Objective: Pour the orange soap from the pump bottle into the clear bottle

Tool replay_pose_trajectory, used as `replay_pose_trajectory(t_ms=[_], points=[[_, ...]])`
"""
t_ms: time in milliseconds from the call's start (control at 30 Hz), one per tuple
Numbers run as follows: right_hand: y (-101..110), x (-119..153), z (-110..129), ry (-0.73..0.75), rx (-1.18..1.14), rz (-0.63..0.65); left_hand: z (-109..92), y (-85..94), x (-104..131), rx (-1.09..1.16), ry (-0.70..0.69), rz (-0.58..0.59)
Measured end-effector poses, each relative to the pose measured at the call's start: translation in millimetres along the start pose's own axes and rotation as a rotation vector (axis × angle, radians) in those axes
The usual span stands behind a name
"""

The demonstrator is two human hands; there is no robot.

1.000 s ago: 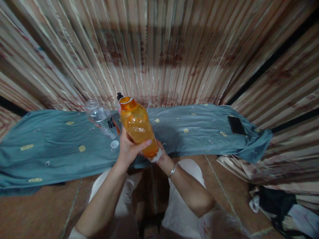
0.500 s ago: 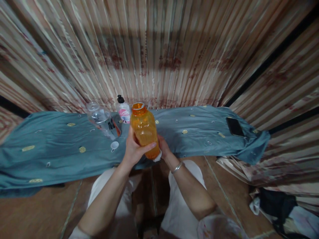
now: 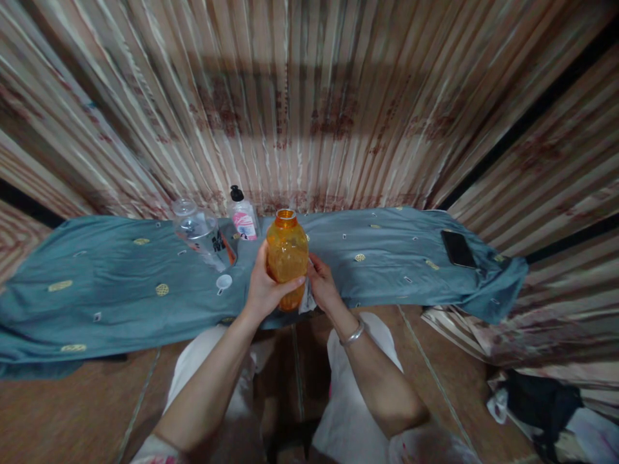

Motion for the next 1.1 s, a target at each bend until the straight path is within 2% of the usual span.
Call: replay_pose_trajectory(t_ms=[167,333,500,600,700,867,1000,1100], points=[[3.8,10.1,23.6,0.128,0.124,0.002,7.2,-0.1,-5.1,-0.054,0.012,-0.028],[-2.6,17.9,65.8,0.296,0.269,-0.006,11.7,-1.4,-6.9,-0.073,0.022,-0.022],[-13.6,-3.0,98.6,0.38,0.345,0.108,12.7,-5.6,-4.7,-0.046,0.055,0.021],[-18.6,-26.8,103.5,0.27,0.279,0.22,8.8,-8.5,-3.3,-0.023,0.07,0.064],[-25.2,-47.1,103.6,0.082,0.167,0.308,1.6,-10.1,-1.7,0.043,0.056,0.1],[-49.0,-62.5,101.0,-0.269,0.025,0.554,-8.0,-12.3,4.2,0.176,0.092,0.227],[-58.7,-69.2,94.4,-0.487,-0.048,0.532,-9.4,-13.1,7.4,0.253,0.165,0.281],[-57.9,-69.5,88.2,-0.469,-0.051,0.488,-6.9,-12.3,5.2,0.255,0.159,0.219]])
Point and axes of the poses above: each hand's wrist, its own x-axis away from the middle knuckle, its own y-axis out of the back of the hand, z = x × y, the point moved 4 cm from there along -x, towards the middle knuckle, and after that the axes turned 4 degrees about y, right-handed, at the moved point
